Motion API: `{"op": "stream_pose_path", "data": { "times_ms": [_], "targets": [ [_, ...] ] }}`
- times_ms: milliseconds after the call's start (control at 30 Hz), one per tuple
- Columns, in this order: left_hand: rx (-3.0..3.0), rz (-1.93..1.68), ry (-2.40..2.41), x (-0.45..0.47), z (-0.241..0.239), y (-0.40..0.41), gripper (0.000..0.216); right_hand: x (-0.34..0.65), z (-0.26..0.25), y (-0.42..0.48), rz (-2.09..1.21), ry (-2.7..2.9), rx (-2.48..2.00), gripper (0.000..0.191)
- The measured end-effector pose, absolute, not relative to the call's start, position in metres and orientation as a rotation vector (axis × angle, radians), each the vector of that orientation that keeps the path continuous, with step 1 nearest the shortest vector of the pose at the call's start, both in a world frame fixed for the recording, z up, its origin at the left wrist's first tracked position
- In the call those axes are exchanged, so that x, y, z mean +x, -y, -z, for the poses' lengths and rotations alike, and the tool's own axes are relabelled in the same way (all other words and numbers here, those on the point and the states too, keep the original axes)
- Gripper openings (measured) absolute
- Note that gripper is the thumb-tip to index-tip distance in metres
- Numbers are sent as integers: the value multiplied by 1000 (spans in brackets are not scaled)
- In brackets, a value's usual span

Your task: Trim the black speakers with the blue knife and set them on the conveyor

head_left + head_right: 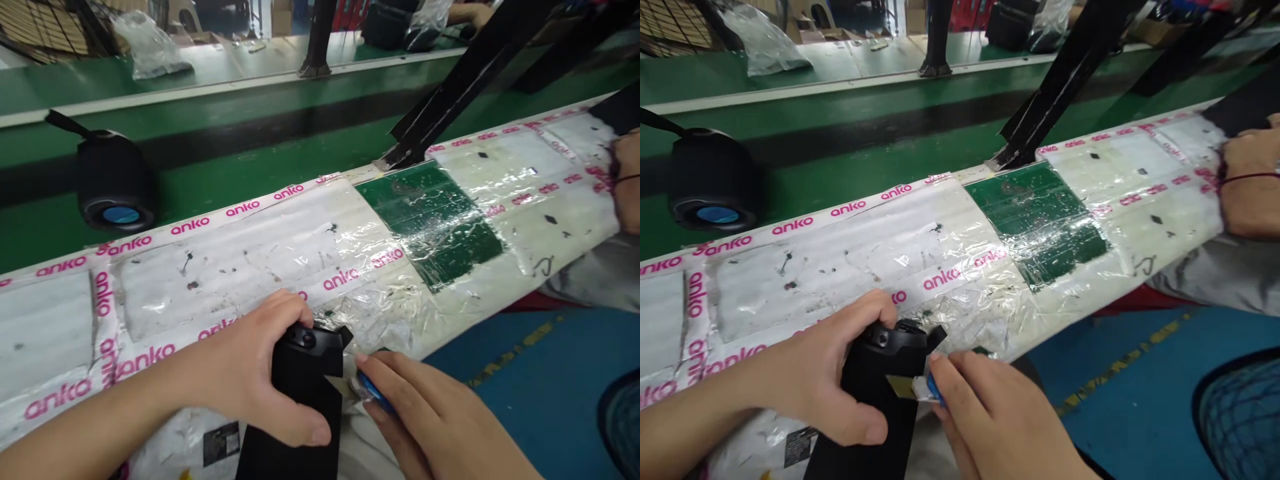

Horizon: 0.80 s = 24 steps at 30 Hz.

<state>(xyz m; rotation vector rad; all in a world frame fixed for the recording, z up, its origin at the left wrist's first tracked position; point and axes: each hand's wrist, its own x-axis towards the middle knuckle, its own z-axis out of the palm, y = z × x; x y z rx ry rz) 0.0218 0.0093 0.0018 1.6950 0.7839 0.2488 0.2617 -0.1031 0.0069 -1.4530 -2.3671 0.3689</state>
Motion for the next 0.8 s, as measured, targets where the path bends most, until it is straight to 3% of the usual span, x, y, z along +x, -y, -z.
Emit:
{"op": "stream_pose_path", "data": {
  "times_ms": [133, 300, 800],
  "targets": [
    [1642, -320, -713, 19, 15, -8, 68, 267, -14, 83, -51, 2610, -1353, 36],
    [1646, -356, -675, 19, 18, -8, 70, 269, -13, 80, -81, 2674, -1358, 46],
    [1672, -368, -662, 20, 19, -8, 67, 270, -17, 80, -90, 2706, -1337, 44]
  ]
}}
